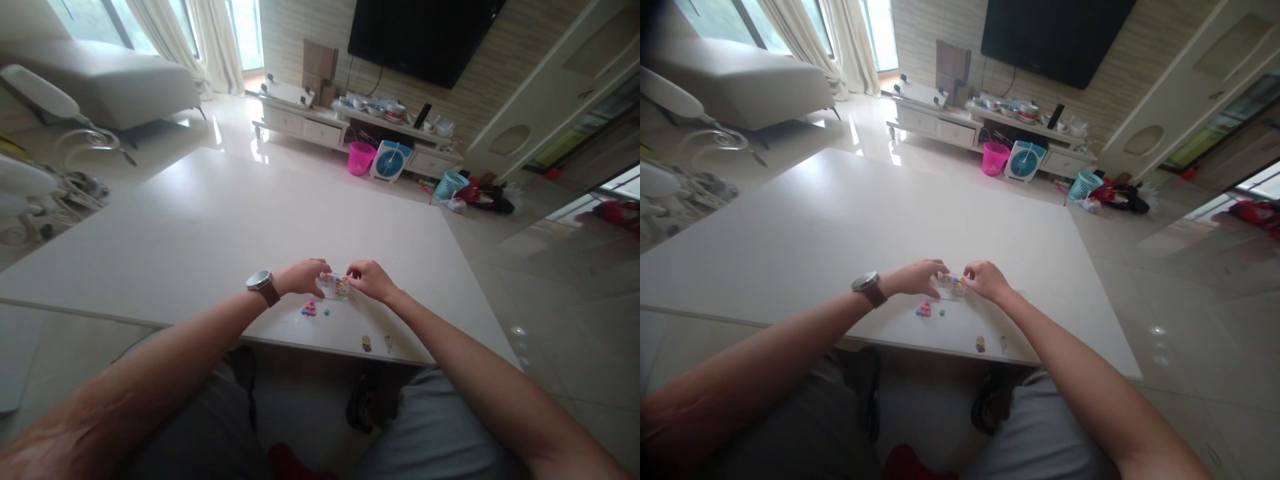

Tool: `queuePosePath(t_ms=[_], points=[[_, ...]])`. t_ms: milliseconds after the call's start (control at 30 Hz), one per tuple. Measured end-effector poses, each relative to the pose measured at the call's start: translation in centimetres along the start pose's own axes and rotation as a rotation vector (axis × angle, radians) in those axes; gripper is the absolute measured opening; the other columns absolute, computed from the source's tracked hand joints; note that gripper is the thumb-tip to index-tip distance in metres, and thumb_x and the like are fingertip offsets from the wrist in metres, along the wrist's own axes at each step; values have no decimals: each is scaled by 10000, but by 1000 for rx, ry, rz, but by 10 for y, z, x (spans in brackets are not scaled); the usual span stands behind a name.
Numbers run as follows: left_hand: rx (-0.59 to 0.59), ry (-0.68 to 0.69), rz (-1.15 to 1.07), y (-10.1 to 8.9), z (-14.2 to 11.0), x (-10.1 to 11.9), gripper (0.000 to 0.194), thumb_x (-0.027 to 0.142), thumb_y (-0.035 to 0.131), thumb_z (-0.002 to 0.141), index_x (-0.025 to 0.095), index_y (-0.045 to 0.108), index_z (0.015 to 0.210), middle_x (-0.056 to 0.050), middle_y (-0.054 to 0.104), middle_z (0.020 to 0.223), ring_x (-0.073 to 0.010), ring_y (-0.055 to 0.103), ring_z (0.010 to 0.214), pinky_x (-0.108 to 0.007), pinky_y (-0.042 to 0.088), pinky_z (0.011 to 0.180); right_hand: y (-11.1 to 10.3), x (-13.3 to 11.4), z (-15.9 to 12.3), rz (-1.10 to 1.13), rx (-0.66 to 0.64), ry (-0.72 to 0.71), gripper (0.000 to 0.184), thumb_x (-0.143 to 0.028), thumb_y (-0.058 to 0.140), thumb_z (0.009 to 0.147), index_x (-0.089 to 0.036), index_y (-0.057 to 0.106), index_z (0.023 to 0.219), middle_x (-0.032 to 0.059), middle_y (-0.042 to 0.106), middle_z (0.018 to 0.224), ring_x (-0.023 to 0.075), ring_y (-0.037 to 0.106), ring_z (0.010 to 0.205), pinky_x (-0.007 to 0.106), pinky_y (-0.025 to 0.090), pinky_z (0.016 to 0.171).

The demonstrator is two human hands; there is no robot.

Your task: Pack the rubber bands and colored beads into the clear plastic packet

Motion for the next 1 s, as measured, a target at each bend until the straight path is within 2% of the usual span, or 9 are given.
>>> queuePosePath(t_ms=[267,767,1000], points=[[-15,4,15,0,1,3,468,317,787,640,200,654,1073,-49,638,1049,-212,616,958,-278,451,820,6,-11,-2,-180,-89,-22,170,-253,582,847,-198,735,798,33,702,795,142,588,708,253,369,644],[-13,6,40,0,0,4,440,316,779,650,199,648,1053,-51,631,1034,-214,609,961,-277,447,830,13,-16,-5,-302,-178,-47,182,-229,549,856,-213,729,838,55,719,867,169,606,738,271,346,633],[-15,0,27,-1,0,5,421,304,776,650,199,652,1039,-50,628,1028,-211,613,941,-276,451,814,0,-24,-4,-235,-113,-54,151,-240,569,860,-201,715,866,38,698,792,147,569,675,263,327,612]])
Point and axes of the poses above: each hand's wrist, its own z-axis towards the middle knuckle, its own y-axis out of the palm, x = y × z, the point moved 9 cm from there along z, towards the middle knuckle
